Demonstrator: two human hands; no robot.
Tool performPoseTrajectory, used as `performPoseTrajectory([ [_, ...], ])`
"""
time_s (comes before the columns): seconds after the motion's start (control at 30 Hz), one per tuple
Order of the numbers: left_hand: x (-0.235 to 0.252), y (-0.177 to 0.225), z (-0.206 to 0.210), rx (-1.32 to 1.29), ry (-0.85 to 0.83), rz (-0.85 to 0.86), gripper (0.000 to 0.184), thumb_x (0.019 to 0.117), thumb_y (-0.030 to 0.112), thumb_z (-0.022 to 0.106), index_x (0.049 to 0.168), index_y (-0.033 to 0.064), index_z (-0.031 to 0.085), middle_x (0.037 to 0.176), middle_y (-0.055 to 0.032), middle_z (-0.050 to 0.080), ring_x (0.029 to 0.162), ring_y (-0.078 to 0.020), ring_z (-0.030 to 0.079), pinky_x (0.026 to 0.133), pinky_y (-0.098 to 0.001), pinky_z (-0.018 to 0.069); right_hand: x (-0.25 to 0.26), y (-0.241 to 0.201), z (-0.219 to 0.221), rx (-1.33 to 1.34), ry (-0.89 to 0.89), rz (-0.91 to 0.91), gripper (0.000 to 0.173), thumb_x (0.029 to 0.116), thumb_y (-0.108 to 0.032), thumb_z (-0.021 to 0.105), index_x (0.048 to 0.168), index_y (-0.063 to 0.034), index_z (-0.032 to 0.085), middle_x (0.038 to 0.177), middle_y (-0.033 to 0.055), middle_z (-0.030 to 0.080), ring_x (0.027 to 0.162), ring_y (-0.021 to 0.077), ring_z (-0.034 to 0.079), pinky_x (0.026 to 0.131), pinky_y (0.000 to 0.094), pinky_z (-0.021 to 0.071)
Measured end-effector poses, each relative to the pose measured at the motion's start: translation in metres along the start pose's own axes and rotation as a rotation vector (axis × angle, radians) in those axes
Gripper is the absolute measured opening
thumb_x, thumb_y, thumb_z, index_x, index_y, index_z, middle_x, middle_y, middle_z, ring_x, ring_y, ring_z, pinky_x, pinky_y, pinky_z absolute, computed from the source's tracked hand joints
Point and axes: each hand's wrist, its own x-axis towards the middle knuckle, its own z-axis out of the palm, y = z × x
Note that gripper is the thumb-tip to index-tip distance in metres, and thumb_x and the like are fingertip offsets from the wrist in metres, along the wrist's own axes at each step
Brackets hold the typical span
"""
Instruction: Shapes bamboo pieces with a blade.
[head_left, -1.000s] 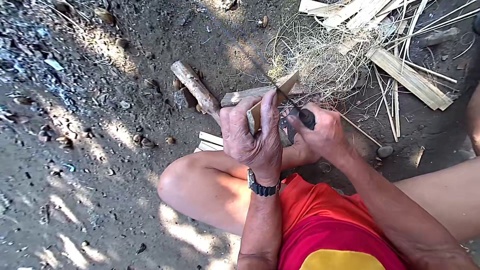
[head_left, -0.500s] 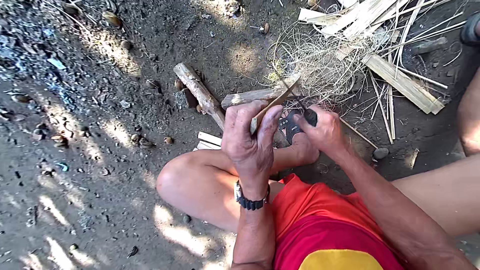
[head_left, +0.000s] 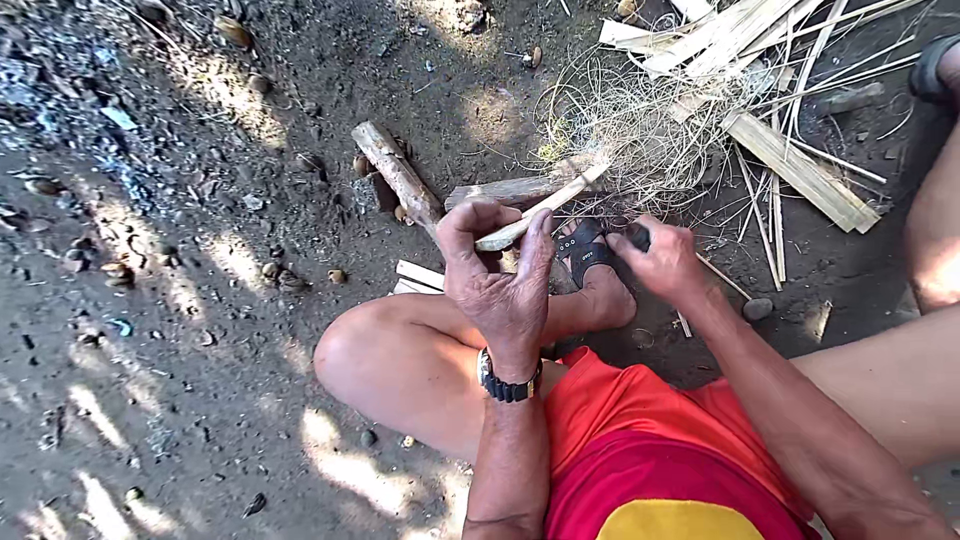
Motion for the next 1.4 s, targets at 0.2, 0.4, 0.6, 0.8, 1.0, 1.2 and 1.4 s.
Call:
performPoseTrajectory([
  [0.2, 0.0, 0.0, 0.0, 0.0, 0.005, 0.003, 0.048, 0.0888, 0.0, 0.077, 0.128, 0.0058, 0.048, 0.111, -0.007, 0.064, 0.094, -0.0163, 0.068, 0.073, -0.0276, 0.0626, -0.001, 0.002, 0.002, 0.049, 0.011, -0.096, 0.04, 0.0978, -0.046, 0.066, 0.095, -0.0068, 0.07, 0.074, 0.0087, 0.067, 0.065, 0.0233, 0.066, 0.06, 0.0475, 0.0553],
  [0.4, -0.002, 0.0, -0.001, -0.057, 0.0, 0.009, 0.05, 0.0896, -0.001, 0.076, 0.128, 0.0071, 0.046, 0.111, -0.0077, 0.065, 0.093, -0.017, 0.069, 0.072, -0.0273, 0.0622, 0.026, 0.062, 0.01, -0.079, -0.193, 0.302, 0.047, 0.0982, -0.049, 0.066, 0.099, -0.0018, 0.069, 0.084, 0.0206, 0.068, 0.083, 0.0401, 0.069, 0.076, 0.0639, 0.0524],
  [0.6, -0.005, 0.001, -0.002, -0.075, -0.001, 0.08, 0.047, 0.0893, -0.003, 0.075, 0.128, 0.0036, 0.049, 0.118, -0.0106, 0.064, 0.106, -0.0236, 0.068, 0.086, -0.0368, 0.0629, -0.014, -0.027, 0.001, 0.145, 0.081, -0.265, 0.031, 0.0971, -0.038, 0.07, 0.092, -0.0079, 0.069, 0.073, 0.0046, 0.065, 0.061, 0.0154, 0.062, 0.054, 0.037, 0.0538],
  [0.8, -0.002, 0.0, -0.003, -0.01, -0.053, 0.075, 0.047, 0.0898, -0.001, 0.075, 0.129, 0.0035, 0.05, 0.118, -0.01, 0.065, 0.103, -0.0207, 0.068, 0.081, -0.0323, 0.0631, 0.021, 0.017, 0.022, 0.057, -0.062, -0.001, 0.043, 0.0977, -0.047, 0.066, 0.098, -0.0036, 0.07, 0.079, 0.0138, 0.069, 0.073, 0.0297, 0.069, 0.069, 0.0553, 0.0572],
  [1.0, -0.003, 0.002, 0.0, 0.011, -0.069, 0.142, 0.045, 0.0893, 0.002, 0.077, 0.128, 0.0036, 0.053, 0.12, -0.0109, 0.067, 0.109, -0.023, 0.067, 0.085, -0.0352, 0.0604, 0.035, 0.052, 0.022, -0.057, -0.198, 0.218, 0.045, 0.0976, -0.048, 0.066, 0.104, -0.0034, 0.071, 0.085, 0.0189, 0.07, 0.083, 0.0379, 0.07, 0.077, 0.0627, 0.0545],
  [1.2, 0.003, 0.002, 0.004, -0.012, -0.104, 0.149, 0.046, 0.091, 0.001, 0.074, 0.131, 0.0028, 0.051, 0.124, -0.0117, 0.065, 0.117, -0.0255, 0.065, 0.095, -0.0391, 0.0602, -0.003, -0.02, 0.001, 0.152, 0.052, -0.241, 0.029, 0.0977, -0.037, 0.071, 0.096, -0.0085, 0.068, 0.071, 0.004, 0.062, 0.058, 0.0141, 0.059, 0.052, 0.0347, 0.0507],
  [1.4, 0.006, 0.0, 0.004, 0.024, -0.114, 0.148, 0.043, 0.0909, 0.001, 0.075, 0.128, 0.0024, 0.052, 0.123, -0.0127, 0.066, 0.118, -0.0271, 0.066, 0.097, -0.0423, 0.0598, 0.022, 0.003, 0.012, 0.097, 0.016, -0.178, 0.038, 0.0981, -0.042, 0.068, 0.094, -0.0052, 0.069, 0.073, 0.008, 0.066, 0.064, 0.0193, 0.064, 0.059, 0.0416, 0.0544],
])
